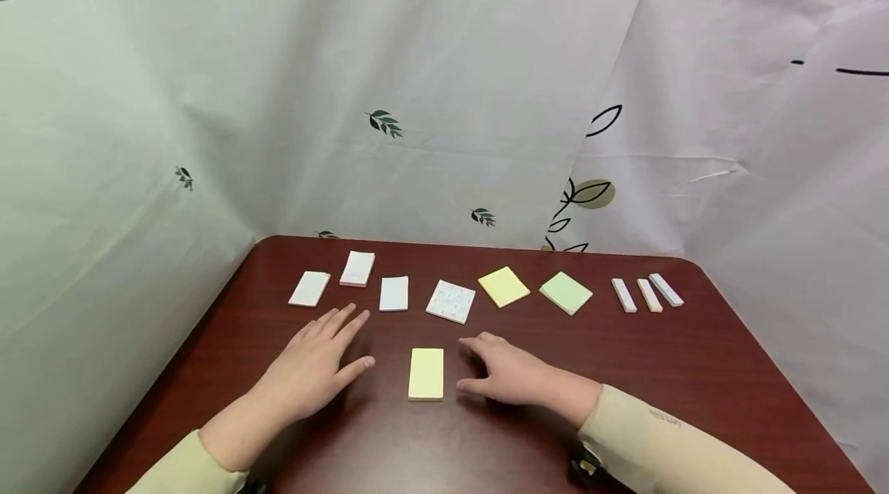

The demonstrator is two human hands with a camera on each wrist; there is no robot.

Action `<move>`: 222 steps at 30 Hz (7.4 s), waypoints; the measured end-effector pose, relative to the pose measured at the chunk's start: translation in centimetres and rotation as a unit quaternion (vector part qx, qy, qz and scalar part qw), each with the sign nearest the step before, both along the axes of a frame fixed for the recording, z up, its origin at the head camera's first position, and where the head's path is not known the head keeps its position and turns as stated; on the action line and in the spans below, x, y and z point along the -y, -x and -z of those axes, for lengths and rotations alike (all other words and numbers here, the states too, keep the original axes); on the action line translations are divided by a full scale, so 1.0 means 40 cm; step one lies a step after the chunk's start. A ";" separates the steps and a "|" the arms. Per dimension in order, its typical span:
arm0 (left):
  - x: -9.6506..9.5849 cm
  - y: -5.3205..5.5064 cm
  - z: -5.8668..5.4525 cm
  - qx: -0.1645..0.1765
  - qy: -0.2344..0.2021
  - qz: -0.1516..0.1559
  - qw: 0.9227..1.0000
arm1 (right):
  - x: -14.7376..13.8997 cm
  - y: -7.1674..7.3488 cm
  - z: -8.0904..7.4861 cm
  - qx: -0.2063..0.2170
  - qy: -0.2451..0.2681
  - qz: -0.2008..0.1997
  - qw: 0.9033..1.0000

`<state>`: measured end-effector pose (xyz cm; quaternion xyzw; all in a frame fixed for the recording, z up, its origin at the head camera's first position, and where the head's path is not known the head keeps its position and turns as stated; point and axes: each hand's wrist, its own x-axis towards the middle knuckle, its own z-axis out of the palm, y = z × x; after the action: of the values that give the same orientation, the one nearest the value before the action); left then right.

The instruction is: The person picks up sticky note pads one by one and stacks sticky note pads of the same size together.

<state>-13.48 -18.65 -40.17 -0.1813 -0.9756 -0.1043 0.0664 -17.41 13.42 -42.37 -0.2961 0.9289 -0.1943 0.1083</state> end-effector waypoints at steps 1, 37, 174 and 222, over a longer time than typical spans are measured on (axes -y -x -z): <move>0.000 0.000 0.001 0.001 0.000 0.000 1.000 | 0.011 0.001 0.002 0.004 -0.003 0.001 1.000; -0.007 0.055 0.004 0.031 0.013 0.010 0.999 | 0.098 0.016 0.005 0.012 -0.116 -0.003 0.993; -0.050 0.053 0.027 0.042 0.146 0.140 0.979 | 0.092 0.026 0.012 0.006 -0.111 -0.011 0.994; -0.034 0.114 -0.021 0.153 -0.025 0.085 0.984 | 0.091 0.036 0.008 0.021 -0.099 -0.014 0.995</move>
<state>-18.02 -17.29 -39.31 -0.2443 -0.9523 -0.1606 -0.0880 -18.87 9.76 -42.71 -0.2925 0.9370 -0.1062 0.1589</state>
